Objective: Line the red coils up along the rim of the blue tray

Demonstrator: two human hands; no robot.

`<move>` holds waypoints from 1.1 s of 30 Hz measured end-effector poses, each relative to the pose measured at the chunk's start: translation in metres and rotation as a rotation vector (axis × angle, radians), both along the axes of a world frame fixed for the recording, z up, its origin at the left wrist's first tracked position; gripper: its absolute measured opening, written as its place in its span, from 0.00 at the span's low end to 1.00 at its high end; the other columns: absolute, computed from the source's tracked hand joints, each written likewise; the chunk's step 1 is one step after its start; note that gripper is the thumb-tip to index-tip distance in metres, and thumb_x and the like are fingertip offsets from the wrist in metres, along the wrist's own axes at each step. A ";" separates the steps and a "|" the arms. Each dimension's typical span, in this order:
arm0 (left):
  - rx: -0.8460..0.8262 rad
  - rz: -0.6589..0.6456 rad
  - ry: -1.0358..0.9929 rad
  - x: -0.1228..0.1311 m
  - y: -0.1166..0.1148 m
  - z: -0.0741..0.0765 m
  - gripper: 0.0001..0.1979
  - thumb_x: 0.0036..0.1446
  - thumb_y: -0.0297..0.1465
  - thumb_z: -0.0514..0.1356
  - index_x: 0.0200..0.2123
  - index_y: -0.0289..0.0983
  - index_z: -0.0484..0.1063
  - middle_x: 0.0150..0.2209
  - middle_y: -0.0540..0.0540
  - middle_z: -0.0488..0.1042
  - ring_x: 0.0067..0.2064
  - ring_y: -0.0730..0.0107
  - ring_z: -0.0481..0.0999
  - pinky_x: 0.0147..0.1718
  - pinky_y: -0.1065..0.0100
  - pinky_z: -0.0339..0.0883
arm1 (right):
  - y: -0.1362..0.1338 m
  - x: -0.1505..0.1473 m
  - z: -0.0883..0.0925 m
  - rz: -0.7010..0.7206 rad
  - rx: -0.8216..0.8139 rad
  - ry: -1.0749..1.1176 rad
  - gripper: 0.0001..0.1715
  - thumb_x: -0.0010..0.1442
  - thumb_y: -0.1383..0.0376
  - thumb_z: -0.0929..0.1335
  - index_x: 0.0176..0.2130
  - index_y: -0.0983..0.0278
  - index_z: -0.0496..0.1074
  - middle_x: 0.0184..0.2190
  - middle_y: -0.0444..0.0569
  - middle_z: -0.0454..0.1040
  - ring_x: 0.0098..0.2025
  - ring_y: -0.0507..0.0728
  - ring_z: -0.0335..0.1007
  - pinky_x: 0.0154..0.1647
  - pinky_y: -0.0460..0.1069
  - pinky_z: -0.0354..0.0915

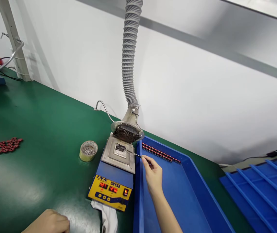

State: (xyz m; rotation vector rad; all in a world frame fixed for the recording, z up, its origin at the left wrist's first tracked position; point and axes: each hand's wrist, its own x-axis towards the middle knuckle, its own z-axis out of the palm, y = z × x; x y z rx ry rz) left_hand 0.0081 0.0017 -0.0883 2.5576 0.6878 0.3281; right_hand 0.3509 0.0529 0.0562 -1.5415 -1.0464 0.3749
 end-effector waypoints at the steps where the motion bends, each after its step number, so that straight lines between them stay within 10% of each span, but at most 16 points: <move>1: -0.014 0.002 0.001 0.000 0.000 0.001 0.06 0.44 0.25 0.61 0.22 0.38 0.66 0.17 0.58 0.68 0.18 0.79 0.63 0.18 0.72 0.41 | -0.003 0.000 0.000 -0.005 -0.007 -0.005 0.18 0.46 0.54 0.72 0.33 0.63 0.76 0.33 0.51 0.76 0.39 0.59 0.67 0.45 0.55 0.61; 13: -0.150 0.052 0.182 -0.009 -0.003 0.083 0.05 0.53 0.26 0.54 0.28 0.40 0.67 0.30 0.55 0.77 0.31 0.70 0.76 0.27 0.70 0.52 | -0.032 -0.022 0.005 -0.025 -0.075 -0.037 0.19 0.47 0.53 0.71 0.33 0.64 0.76 0.30 0.49 0.74 0.35 0.58 0.67 0.38 0.52 0.62; 33: -0.150 0.033 0.213 -0.013 -0.003 0.096 0.06 0.55 0.27 0.52 0.29 0.39 0.68 0.32 0.52 0.77 0.36 0.64 0.77 0.29 0.68 0.55 | -0.015 -0.039 0.009 -0.012 -0.016 -0.113 0.19 0.48 0.52 0.70 0.32 0.66 0.75 0.30 0.51 0.75 0.34 0.58 0.68 0.37 0.53 0.64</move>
